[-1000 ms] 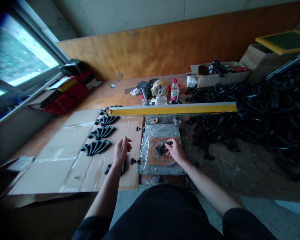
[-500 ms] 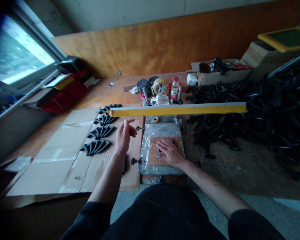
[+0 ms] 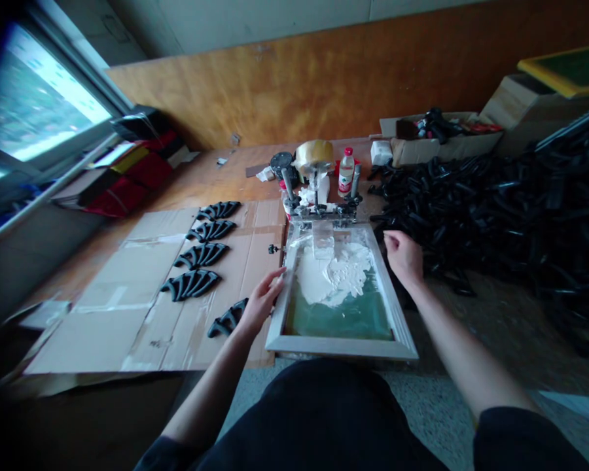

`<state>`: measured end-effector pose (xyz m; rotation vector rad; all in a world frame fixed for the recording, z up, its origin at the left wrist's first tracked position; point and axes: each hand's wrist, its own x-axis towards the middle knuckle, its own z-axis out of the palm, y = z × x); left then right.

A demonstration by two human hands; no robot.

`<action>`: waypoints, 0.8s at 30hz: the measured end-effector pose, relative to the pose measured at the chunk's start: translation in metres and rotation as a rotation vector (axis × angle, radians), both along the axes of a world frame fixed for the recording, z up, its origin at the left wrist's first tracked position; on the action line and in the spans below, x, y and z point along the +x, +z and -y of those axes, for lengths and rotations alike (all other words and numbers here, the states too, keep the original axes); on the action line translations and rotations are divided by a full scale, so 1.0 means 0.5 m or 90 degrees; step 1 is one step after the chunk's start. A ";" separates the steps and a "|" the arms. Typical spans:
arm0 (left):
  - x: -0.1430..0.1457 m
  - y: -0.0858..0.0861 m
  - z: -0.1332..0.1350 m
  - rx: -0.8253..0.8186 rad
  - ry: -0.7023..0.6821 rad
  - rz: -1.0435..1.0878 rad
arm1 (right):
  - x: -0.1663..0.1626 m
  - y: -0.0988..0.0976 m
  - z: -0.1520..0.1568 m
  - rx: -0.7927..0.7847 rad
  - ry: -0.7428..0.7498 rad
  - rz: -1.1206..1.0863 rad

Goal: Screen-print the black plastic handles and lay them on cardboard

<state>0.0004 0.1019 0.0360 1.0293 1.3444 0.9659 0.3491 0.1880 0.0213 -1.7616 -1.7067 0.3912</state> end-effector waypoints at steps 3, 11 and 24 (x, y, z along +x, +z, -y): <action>0.007 -0.072 0.015 -0.055 0.017 -0.038 | -0.095 0.028 -0.033 0.085 0.105 0.094; 0.007 -0.158 0.009 -0.041 0.009 -0.169 | -0.229 0.001 0.025 -0.066 0.362 0.287; 0.006 -0.162 0.011 -0.012 -0.023 -0.249 | -0.198 -0.024 0.116 0.096 0.507 0.228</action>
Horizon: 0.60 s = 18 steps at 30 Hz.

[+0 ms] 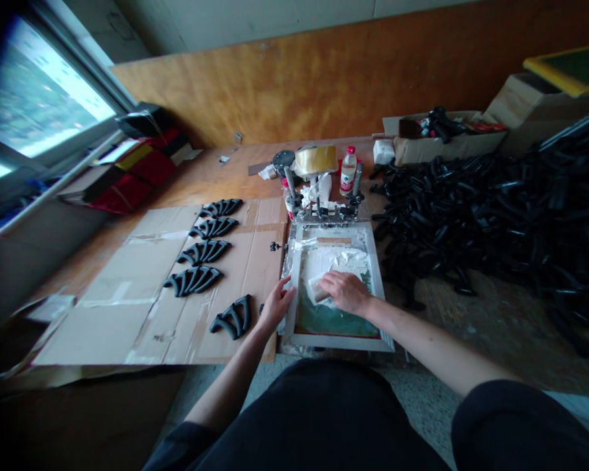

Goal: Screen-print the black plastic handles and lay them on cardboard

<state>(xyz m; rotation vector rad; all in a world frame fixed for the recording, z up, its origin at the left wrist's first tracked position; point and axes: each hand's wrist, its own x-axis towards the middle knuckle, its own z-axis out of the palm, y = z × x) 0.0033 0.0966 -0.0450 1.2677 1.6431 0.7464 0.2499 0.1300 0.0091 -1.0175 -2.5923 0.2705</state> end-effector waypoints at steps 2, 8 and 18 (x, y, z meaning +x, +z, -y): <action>0.001 0.005 0.001 -0.001 0.010 0.015 | 0.003 -0.016 0.019 -0.003 0.033 -0.016; -0.001 0.051 0.003 -0.015 0.022 0.079 | -0.021 0.043 -0.057 -0.022 -0.126 -0.042; 0.028 0.289 -0.096 0.199 0.081 0.367 | 0.217 0.065 -0.208 -0.078 -0.563 -0.288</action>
